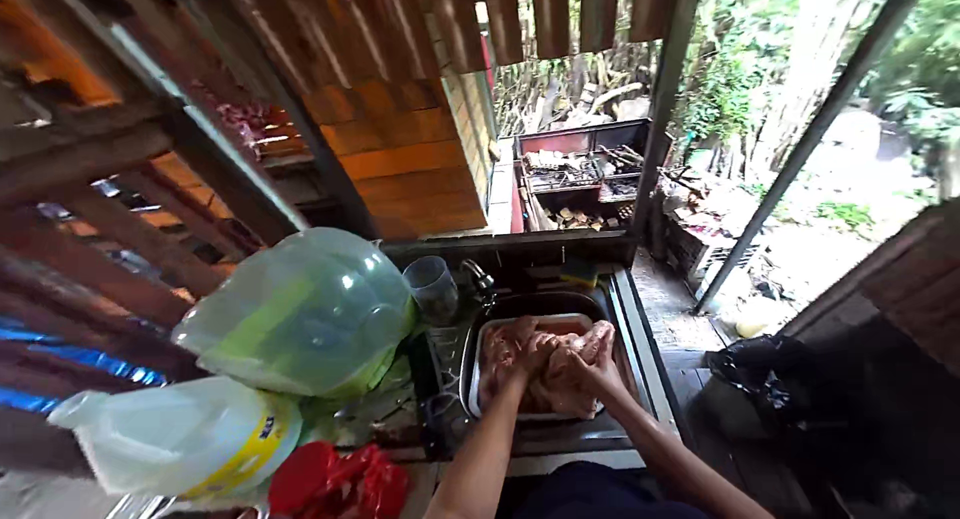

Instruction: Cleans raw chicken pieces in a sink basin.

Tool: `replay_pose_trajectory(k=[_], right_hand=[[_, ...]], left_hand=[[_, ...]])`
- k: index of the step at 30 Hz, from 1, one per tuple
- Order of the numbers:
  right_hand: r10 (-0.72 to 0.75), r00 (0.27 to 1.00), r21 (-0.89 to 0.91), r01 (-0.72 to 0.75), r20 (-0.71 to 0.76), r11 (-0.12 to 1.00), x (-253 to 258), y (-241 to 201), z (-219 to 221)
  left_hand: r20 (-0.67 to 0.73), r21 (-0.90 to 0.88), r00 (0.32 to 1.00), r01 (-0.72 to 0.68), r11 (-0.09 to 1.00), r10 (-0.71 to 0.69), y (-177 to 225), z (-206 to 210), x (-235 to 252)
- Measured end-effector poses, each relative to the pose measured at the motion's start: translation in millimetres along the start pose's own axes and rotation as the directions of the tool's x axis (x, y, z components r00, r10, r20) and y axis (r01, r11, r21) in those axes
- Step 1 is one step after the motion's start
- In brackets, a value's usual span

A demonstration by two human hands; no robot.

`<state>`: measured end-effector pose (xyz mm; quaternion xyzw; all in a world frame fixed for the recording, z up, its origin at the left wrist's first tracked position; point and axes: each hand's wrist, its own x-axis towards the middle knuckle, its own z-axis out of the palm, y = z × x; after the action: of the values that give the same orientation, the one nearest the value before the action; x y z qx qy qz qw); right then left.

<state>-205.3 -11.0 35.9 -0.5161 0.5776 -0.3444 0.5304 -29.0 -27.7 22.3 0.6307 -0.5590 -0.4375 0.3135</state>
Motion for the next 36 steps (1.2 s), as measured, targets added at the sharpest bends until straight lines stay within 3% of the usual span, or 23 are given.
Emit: replay_pose_trajectory(k=[2,5,8,10,14,16,18,19,21,22,23,25,27,29,31,34,36], right_hand=[[-0.054,0.998,0.010,0.054,-0.016,0.998,-3,-16,8],[-0.183,0.982,-0.089,0.178,-0.055,0.980,8,-26,18],[-0.238,0.960,-0.128,0.257,0.145,0.958,28,-24,14],[-0.286,0.922,-0.022,0.302,0.262,0.953,47,-12,6],[-0.265,0.923,0.278,0.187,0.278,0.942,67,23,-14],[-0.241,0.937,0.185,0.198,0.254,0.963,63,24,-22],[-0.161,0.962,-0.160,0.199,0.222,0.967,56,5,-29],[-0.110,0.974,-0.327,0.171,0.196,0.930,48,-9,-26],[-0.020,0.994,-0.479,0.068,0.105,0.875,29,-31,-10],[0.020,0.998,-0.500,0.009,0.053,0.866,22,-37,-4],[0.043,0.999,-0.511,-0.038,-0.001,0.859,19,-41,2],[0.054,0.995,-0.509,-0.088,-0.081,0.856,18,-43,11],[0.067,0.990,-0.478,-0.118,-0.124,0.870,19,-36,15],[0.061,0.982,-0.482,-0.141,-0.178,0.865,30,-24,15],[0.071,0.978,-0.525,-0.166,-0.197,0.835,39,-17,21],[0.080,0.980,-0.559,-0.171,-0.184,0.811,52,-13,24],[0.092,0.983,-0.570,-0.167,-0.158,0.804,60,-12,20]], left_hand=[[-0.061,-0.004,0.998,-0.023,1.000,0.023,-3,3,-6],[-0.146,-0.149,0.989,-0.005,0.989,-0.017,-16,11,-18],[-0.242,-0.147,0.969,0.004,0.989,-0.039,-20,22,-40],[-0.267,-0.091,0.964,-0.007,0.996,-0.018,-19,28,-51],[-0.134,0.208,0.991,0.040,0.977,-0.012,1,41,-62],[-0.129,0.416,0.991,0.078,0.906,-0.027,12,46,-59],[-0.168,0.587,0.986,0.085,0.805,0.019,16,47,-46],[-0.191,0.615,0.980,0.078,0.785,0.052,15,45,-39],[-0.246,0.452,0.960,-0.009,0.892,0.134,10,44,-28],[-0.206,0.307,0.970,-0.059,0.950,0.127,9,46,-27],[-0.078,0.222,0.991,-0.085,0.971,0.104,12,46,-29],[0.054,0.291,0.998,-0.053,0.955,0.039,21,48,-30],[0.021,0.143,0.992,0.118,0.983,-0.122,35,52,-35],[0.014,0.048,0.992,0.124,0.991,-0.124,31,55,-26],[0.051,0.155,0.992,0.105,0.982,-0.114,12,52,-22],[0.059,0.493,0.997,0.016,0.870,-0.051,0,49,-10],[-0.012,0.512,0.999,-0.024,0.859,0.035,-16,54,0]])
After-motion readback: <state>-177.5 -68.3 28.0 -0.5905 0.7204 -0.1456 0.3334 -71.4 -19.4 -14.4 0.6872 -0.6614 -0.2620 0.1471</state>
